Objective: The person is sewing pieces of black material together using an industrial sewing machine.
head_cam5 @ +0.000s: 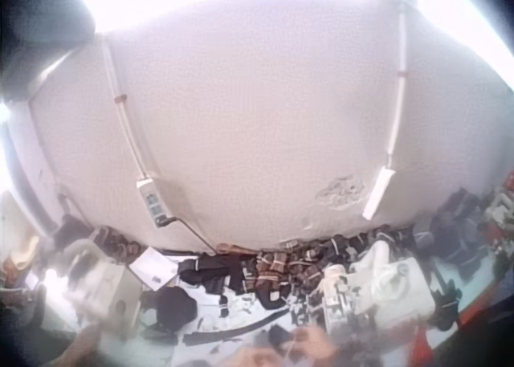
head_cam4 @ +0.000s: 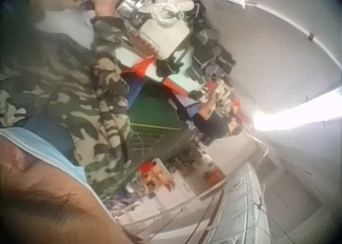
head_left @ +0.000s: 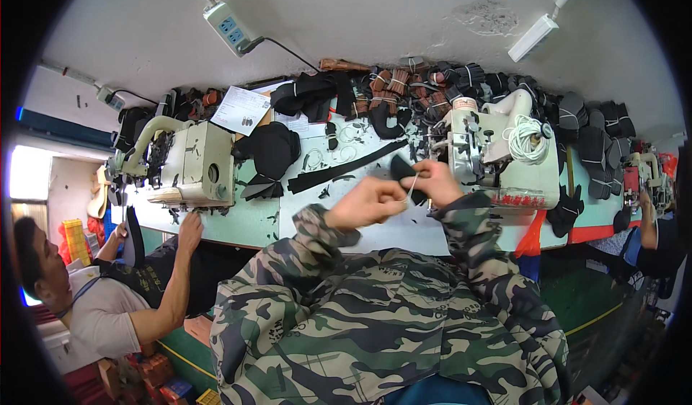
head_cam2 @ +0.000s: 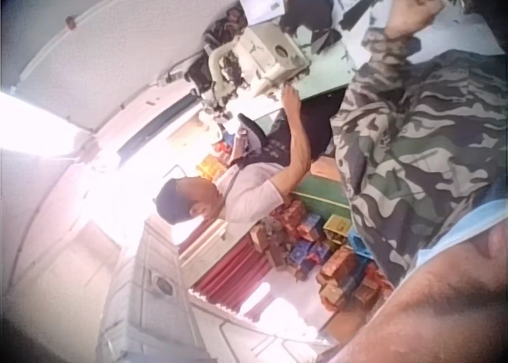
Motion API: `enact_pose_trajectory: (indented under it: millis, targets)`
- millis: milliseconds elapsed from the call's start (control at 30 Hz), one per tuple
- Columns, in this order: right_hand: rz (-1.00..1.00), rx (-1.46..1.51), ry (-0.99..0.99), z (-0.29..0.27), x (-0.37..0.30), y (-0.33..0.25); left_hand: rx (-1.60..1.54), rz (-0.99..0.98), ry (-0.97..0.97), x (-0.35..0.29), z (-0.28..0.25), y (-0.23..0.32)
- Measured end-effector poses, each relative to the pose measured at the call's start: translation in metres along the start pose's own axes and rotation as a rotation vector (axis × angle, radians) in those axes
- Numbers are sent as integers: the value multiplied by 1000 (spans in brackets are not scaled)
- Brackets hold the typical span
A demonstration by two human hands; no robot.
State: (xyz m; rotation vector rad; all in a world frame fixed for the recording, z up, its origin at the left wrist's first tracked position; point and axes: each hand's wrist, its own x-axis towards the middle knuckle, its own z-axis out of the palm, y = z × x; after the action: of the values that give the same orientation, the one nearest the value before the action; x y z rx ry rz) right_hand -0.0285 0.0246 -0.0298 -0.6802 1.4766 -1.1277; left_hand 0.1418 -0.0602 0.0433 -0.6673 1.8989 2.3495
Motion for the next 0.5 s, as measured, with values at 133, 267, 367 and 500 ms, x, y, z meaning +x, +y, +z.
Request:
enact_pose_trajectory:
  millis: [133, 267, 367, 500]
  targets:
    - [-4, 574, -222, 3, -23, -32, -598, -211, 154, -1, -75, -77]
    - [-176, -529, -219, 31, -22, -32, 399, 139, 452, 32, -35, -53]
    - [-246, -446, 236, 17, 1, -2, 782, 387, 599, 25, -2, -43]
    - [-203, -128, 411, 21, 17, -16, 369, 299, 455, 29, -7, -54]
